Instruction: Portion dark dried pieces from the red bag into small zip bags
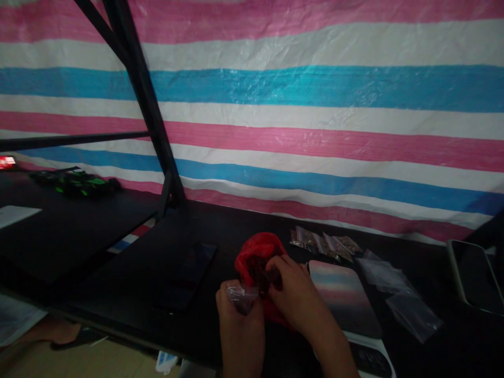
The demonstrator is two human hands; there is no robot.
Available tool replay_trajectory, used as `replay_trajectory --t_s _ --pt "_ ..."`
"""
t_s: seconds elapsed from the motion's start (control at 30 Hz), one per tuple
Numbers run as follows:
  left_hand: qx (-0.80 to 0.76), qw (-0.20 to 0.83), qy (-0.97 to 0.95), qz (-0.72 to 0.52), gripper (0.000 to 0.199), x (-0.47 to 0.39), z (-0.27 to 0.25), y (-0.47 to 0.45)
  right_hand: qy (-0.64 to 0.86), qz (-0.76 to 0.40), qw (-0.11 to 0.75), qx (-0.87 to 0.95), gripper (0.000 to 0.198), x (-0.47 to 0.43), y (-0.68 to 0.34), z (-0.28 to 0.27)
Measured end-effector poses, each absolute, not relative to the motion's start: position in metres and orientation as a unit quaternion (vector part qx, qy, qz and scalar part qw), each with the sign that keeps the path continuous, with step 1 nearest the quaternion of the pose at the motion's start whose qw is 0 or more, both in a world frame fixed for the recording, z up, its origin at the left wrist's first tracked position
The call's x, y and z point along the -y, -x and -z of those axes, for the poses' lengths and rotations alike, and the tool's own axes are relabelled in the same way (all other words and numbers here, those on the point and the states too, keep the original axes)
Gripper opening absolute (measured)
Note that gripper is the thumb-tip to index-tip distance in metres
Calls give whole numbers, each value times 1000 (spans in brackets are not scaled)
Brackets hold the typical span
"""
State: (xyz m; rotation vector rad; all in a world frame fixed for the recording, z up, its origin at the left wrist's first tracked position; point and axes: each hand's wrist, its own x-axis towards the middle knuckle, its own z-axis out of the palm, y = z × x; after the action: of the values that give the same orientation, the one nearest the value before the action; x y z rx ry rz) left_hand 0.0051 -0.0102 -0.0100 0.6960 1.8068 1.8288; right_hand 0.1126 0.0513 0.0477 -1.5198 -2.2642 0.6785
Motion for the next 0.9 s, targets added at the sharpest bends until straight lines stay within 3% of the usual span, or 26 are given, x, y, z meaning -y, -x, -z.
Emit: replay_trajectory --t_s 0.17,0.47,0.7,0.9 --pt "-578 308 -187 -733 35 1 1 -2 501 -299 192 789 31 -47 -115 -50" --pt "-505 283 -158 -800 41 -7 -20 6 455 -450 238 731 23 -45 -114 -38" --pt "-454 333 -174 -808 42 -9 -10 11 448 -546 334 624 18 -52 -114 -42" --pt "-538 248 -270 -759 33 -8 -10 15 460 -571 356 579 24 -57 -117 -48"
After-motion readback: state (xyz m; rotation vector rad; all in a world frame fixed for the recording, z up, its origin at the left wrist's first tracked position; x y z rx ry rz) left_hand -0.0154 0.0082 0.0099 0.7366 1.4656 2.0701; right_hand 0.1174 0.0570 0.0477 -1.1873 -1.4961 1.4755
